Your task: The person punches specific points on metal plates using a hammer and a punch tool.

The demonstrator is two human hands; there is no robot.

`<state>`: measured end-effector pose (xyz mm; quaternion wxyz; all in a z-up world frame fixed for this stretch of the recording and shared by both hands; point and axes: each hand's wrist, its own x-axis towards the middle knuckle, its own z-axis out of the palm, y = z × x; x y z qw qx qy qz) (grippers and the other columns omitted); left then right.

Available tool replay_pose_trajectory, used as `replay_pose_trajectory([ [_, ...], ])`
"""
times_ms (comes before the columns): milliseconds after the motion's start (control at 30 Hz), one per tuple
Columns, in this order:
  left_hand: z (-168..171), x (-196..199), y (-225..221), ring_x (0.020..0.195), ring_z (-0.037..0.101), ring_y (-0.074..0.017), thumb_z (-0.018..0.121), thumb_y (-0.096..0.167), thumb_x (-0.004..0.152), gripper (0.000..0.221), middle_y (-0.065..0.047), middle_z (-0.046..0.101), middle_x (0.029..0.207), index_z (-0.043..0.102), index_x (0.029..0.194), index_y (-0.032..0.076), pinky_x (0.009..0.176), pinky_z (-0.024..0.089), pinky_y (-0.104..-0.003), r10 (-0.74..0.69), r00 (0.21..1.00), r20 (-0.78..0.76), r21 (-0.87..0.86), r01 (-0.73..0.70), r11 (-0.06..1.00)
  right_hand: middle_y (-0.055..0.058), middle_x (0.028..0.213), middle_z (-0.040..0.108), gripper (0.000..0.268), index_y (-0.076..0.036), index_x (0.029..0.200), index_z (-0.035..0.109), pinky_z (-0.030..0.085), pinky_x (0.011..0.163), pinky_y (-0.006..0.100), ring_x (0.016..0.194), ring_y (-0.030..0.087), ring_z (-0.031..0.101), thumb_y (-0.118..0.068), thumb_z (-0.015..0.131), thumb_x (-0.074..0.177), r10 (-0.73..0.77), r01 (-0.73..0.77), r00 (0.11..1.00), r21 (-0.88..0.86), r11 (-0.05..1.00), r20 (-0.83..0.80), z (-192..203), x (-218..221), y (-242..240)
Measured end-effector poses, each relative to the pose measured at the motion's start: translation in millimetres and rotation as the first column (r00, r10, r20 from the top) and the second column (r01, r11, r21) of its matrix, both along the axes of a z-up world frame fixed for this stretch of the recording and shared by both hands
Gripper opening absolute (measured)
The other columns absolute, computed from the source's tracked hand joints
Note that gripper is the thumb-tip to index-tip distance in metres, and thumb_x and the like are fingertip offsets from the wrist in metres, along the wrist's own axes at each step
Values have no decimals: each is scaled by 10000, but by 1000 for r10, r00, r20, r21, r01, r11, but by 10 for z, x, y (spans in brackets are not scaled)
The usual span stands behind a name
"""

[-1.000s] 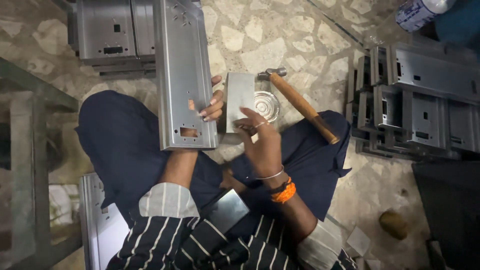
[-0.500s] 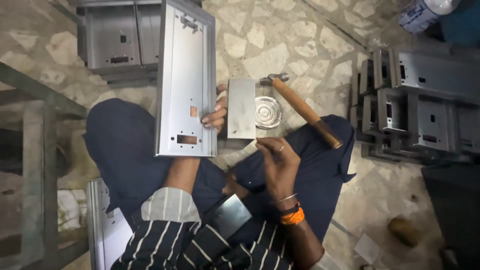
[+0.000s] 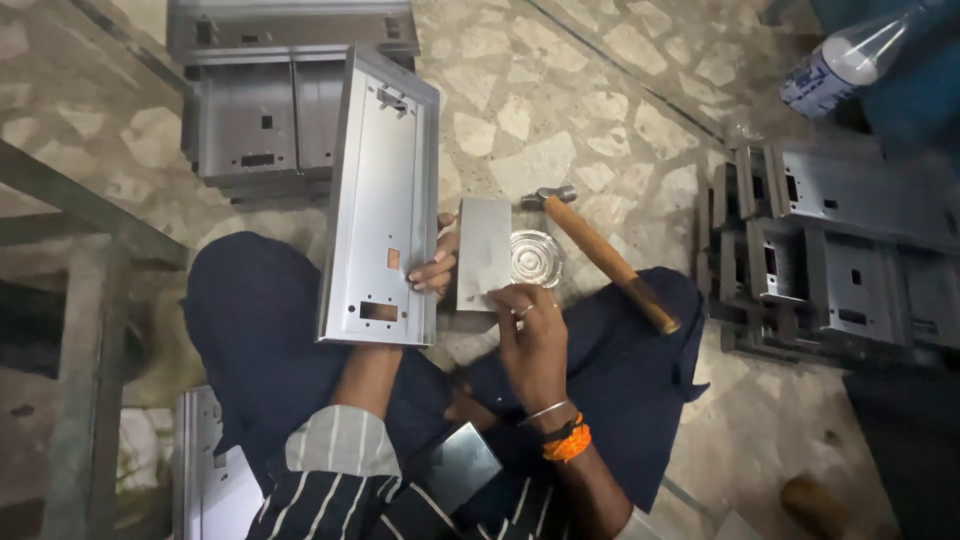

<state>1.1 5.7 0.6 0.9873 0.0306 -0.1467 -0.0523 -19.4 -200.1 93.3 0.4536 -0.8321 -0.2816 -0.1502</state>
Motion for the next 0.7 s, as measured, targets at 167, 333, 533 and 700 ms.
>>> replay_pose_trajectory([
  [167,17,-28,-13,668,406,-77,567,373,1061,653,-100,459,980,371,1476,-92,581,385,-210,16,998,56,39,-18,999,84,965,704,277,-23,1136,657,551,729,281,838,166,684,51,734,881,-9,31,988,139,990,-152,-153,11,-22],
  [333,7,-23,-15,646,408,-88,549,399,1087,652,-120,465,954,366,1454,-107,556,381,-218,18,999,38,12,-18,1000,73,948,727,318,-7,1173,627,546,731,270,813,142,677,35,750,883,-17,46,982,150,988,-188,-133,19,-3],
  [533,-1,-51,-15,666,391,-63,565,411,1072,718,-87,468,982,361,1520,-113,575,368,-200,119,993,26,122,-122,985,71,956,734,347,-17,1198,614,541,695,275,809,145,661,36,748,883,-9,33,979,118,992,-205,-131,27,0],
  [700,34,-18,-31,660,390,-40,651,440,1024,787,-82,517,998,387,1531,-101,565,354,-186,172,967,190,224,-213,951,69,949,738,414,-32,1256,568,554,736,279,811,136,679,42,740,886,6,24,978,139,990,-207,-166,20,4],
])
